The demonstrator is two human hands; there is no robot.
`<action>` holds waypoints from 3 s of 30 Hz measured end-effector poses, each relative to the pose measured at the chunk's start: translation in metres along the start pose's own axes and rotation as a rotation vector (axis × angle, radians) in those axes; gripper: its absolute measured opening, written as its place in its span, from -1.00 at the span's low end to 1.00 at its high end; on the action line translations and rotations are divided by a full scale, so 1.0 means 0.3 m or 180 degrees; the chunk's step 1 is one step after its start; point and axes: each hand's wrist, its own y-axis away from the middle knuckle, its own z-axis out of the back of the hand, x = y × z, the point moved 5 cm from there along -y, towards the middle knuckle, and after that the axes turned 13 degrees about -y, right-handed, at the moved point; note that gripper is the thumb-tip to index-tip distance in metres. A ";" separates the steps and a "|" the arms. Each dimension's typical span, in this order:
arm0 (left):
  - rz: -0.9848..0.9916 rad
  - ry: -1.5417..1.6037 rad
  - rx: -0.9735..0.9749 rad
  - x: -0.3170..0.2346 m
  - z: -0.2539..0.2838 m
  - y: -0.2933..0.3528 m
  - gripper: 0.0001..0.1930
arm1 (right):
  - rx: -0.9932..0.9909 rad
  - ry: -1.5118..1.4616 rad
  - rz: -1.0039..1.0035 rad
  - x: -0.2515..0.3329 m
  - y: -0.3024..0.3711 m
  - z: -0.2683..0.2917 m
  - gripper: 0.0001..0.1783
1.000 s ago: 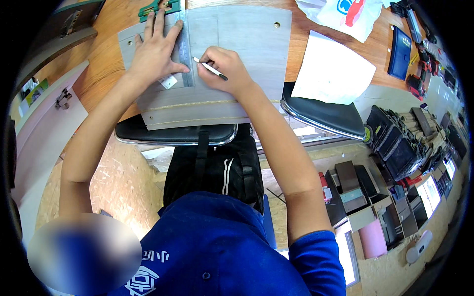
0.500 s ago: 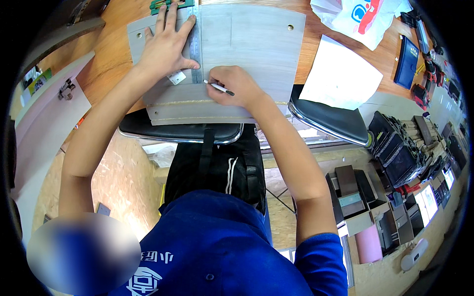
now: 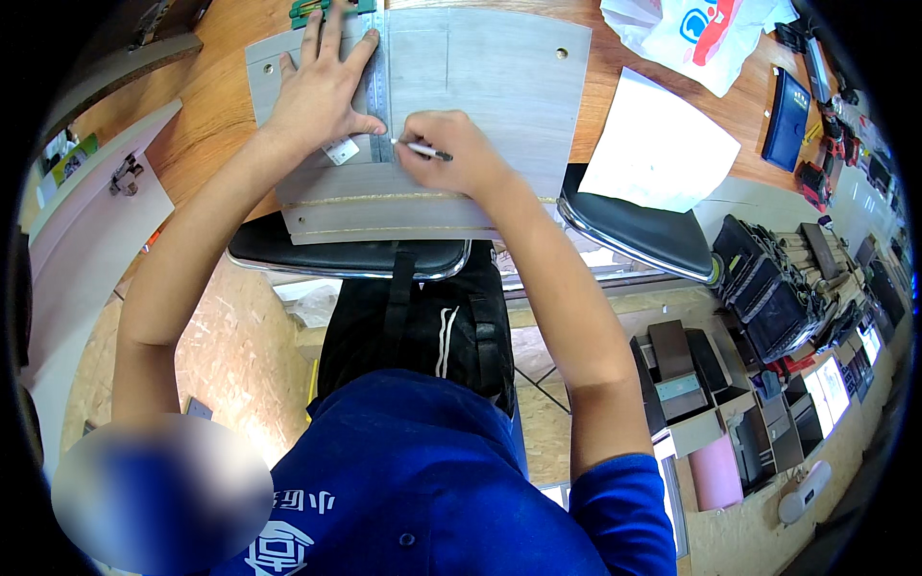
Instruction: The person uses a combination square and a pencil to measure and mark lines on a large, grey, curved wooden board. They repeatedly position the square at different points along the board's length and draw straight lines to guide future cuts or assembly.
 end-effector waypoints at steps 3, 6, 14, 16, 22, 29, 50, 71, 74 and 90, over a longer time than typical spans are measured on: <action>0.0013 0.0045 -0.0120 0.000 -0.013 -0.003 0.15 | -0.0222 0.0023 0.0077 -0.003 -0.058 0.036 -0.86; 0.0010 0.0001 -0.0086 0.002 -0.017 -0.002 0.14 | -0.0517 0.0105 -0.0076 -0.019 -0.126 0.064 -0.86; 0.0036 -0.0131 -0.0635 0.012 -0.051 -0.002 0.17 | -0.0796 0.0029 0.0048 -0.016 -0.267 0.132 -0.82; 0.0072 -0.0220 -0.0847 0.008 -0.092 -0.010 0.20 | -0.0639 0.0035 0.0060 -0.018 -0.229 0.119 -0.83; 0.0065 -0.0103 -0.0915 0.016 -0.095 -0.005 0.15 | -0.0158 -0.0101 -0.0266 0.021 -0.029 0.008 -0.85; 0.0083 -0.0044 -0.0760 0.007 -0.089 -0.008 0.20 | -0.1085 0.0125 0.0214 -0.002 -0.303 0.151 -0.80; 0.0081 -0.0051 -0.0647 0.010 -0.075 -0.008 0.20 | -0.1215 0.0240 0.0100 0.011 -0.389 0.189 -0.83; 0.0056 -0.0028 -0.0739 0.012 -0.079 -0.009 0.19 | -0.0992 0.0245 0.0276 0.015 -0.248 0.116 -0.83; 0.0062 -0.0039 -0.0688 0.016 -0.085 -0.010 0.20 | -0.0761 0.0153 0.0098 0.008 -0.040 0.001 -0.85; 0.0024 0.0027 -0.0771 0.020 -0.094 -0.013 0.16 | -0.0947 0.0198 0.0248 0.017 -0.211 0.089 -0.81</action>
